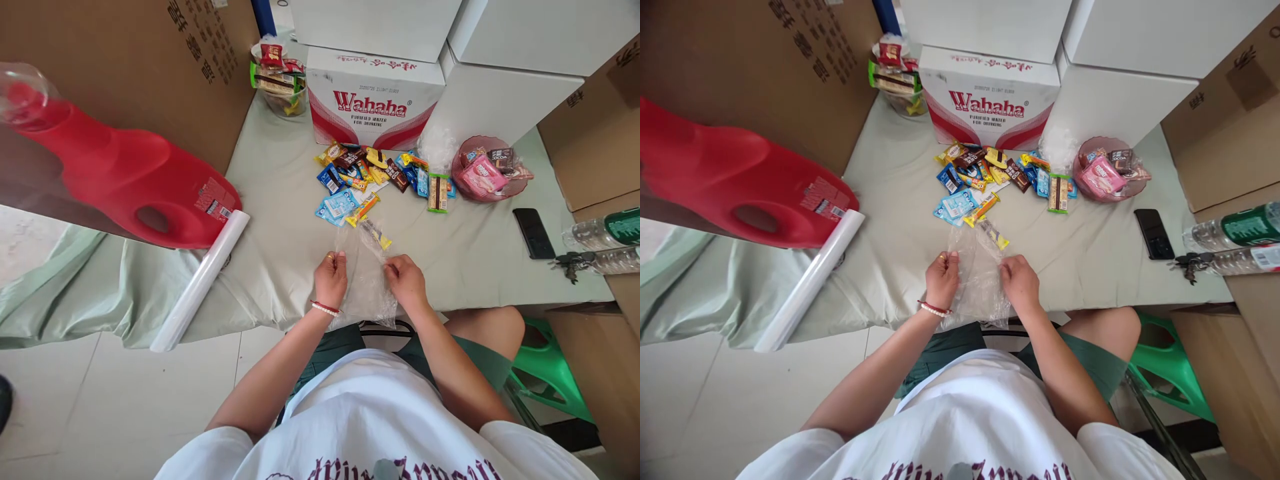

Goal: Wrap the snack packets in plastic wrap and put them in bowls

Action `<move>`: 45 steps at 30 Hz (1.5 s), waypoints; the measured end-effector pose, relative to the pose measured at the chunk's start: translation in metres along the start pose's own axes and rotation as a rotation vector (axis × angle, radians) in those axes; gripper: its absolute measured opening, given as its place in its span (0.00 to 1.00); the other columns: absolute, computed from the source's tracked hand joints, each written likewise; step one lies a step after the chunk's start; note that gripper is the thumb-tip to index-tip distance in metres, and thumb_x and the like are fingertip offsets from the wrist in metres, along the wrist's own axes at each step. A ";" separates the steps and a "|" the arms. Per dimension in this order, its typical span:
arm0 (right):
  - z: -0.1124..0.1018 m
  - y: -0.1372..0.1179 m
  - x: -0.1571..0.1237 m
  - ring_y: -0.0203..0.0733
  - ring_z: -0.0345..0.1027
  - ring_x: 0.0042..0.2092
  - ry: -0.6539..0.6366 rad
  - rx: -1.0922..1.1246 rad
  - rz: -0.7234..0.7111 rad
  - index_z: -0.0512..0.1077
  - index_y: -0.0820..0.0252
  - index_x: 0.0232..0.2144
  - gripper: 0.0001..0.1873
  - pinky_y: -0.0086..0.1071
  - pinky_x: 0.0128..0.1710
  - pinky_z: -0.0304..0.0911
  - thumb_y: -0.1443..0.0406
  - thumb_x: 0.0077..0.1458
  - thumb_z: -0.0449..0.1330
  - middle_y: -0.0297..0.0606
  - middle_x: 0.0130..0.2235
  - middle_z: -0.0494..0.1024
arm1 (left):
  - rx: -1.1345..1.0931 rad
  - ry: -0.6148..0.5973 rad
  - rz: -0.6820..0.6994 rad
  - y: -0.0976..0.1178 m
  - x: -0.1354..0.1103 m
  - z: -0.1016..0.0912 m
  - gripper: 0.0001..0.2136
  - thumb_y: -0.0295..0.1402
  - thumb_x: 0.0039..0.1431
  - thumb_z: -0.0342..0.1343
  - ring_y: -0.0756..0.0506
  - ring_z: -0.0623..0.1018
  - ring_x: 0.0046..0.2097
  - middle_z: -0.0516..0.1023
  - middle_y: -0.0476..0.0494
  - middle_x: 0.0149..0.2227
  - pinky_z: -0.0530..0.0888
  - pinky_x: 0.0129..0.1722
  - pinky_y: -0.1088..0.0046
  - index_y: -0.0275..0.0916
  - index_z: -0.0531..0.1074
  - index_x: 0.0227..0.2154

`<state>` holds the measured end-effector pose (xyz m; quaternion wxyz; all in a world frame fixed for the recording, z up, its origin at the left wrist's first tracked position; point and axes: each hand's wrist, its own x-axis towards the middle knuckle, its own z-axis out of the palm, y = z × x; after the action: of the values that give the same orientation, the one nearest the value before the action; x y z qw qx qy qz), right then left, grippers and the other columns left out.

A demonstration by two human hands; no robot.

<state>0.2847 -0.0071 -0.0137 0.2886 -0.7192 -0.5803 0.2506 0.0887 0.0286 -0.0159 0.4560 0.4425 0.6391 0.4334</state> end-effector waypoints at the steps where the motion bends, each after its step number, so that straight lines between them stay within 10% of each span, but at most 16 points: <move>1: -0.002 0.005 0.003 0.48 0.74 0.41 0.001 0.067 0.049 0.78 0.55 0.38 0.14 0.39 0.41 0.70 0.54 0.62 0.57 0.43 0.40 0.80 | 0.081 0.032 0.032 -0.001 0.005 -0.006 0.20 0.43 0.66 0.59 0.49 0.60 0.25 0.59 0.55 0.20 0.57 0.29 0.72 0.43 0.62 0.21; 7: -0.018 0.018 0.015 0.38 0.62 0.26 -0.035 0.525 0.342 0.71 0.56 0.31 0.19 0.31 0.24 0.60 0.47 0.57 0.60 0.33 0.26 0.72 | 0.332 0.185 0.076 -0.005 0.014 -0.030 0.10 0.42 0.62 0.60 0.45 0.70 0.30 0.68 0.52 0.26 0.67 0.36 0.69 0.42 0.71 0.38; 11: -0.018 0.020 0.010 0.38 0.62 0.26 -0.059 0.499 0.336 0.69 0.55 0.29 0.19 0.31 0.24 0.59 0.47 0.58 0.61 0.31 0.24 0.70 | 0.532 0.289 0.419 -0.008 0.002 -0.029 0.23 0.44 0.56 0.65 0.30 0.72 0.62 0.76 0.31 0.51 0.62 0.65 0.47 0.39 0.74 0.52; 18: -0.044 0.045 0.018 0.39 0.63 0.26 -0.224 0.317 0.292 0.72 0.55 0.29 0.19 0.32 0.27 0.59 0.48 0.58 0.59 0.32 0.24 0.72 | 0.781 -0.367 0.661 -0.012 0.009 -0.052 0.15 0.35 0.70 0.51 0.32 0.68 0.70 0.79 0.39 0.61 0.33 0.71 0.32 0.50 0.78 0.55; 25: -0.090 0.037 0.123 0.47 0.71 0.32 -0.153 -0.326 0.063 0.79 0.55 0.33 0.15 0.36 0.33 0.61 0.52 0.59 0.60 0.41 0.30 0.80 | 1.025 -0.449 0.627 -0.022 -0.006 -0.067 0.44 0.61 0.59 0.59 0.23 0.51 0.76 0.60 0.29 0.73 0.32 0.69 0.28 0.42 0.61 0.72; 32: -0.034 -0.022 0.253 0.62 0.73 0.55 -0.026 -0.529 -0.139 0.66 0.66 0.65 0.31 0.51 0.54 0.67 0.61 0.62 0.59 0.62 0.66 0.67 | 1.049 -0.455 0.678 -0.023 -0.024 -0.069 0.41 0.58 0.62 0.57 0.26 0.61 0.74 0.62 0.30 0.72 0.37 0.73 0.35 0.43 0.59 0.73; 37: -0.018 -0.011 0.283 0.63 0.70 0.58 -0.035 -0.489 0.007 0.69 0.75 0.60 0.33 0.57 0.59 0.65 0.56 0.61 0.64 0.64 0.58 0.72 | 1.020 -0.475 0.678 -0.023 -0.022 -0.071 0.41 0.58 0.62 0.57 0.28 0.60 0.74 0.62 0.31 0.72 0.37 0.74 0.39 0.43 0.59 0.73; 45: -0.064 -0.020 0.314 0.62 0.68 0.60 -0.024 -0.378 -0.126 0.76 0.69 0.48 0.26 0.56 0.61 0.66 0.51 0.59 0.68 0.51 0.52 0.73 | 0.960 -0.470 0.691 -0.026 -0.022 -0.070 0.40 0.58 0.64 0.55 0.30 0.60 0.74 0.61 0.33 0.73 0.33 0.75 0.43 0.42 0.59 0.73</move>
<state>0.3788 0.2959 0.0382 0.1566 -0.7198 -0.6643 0.1271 0.0212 -0.0091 -0.0222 0.1687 0.8617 0.4653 0.1121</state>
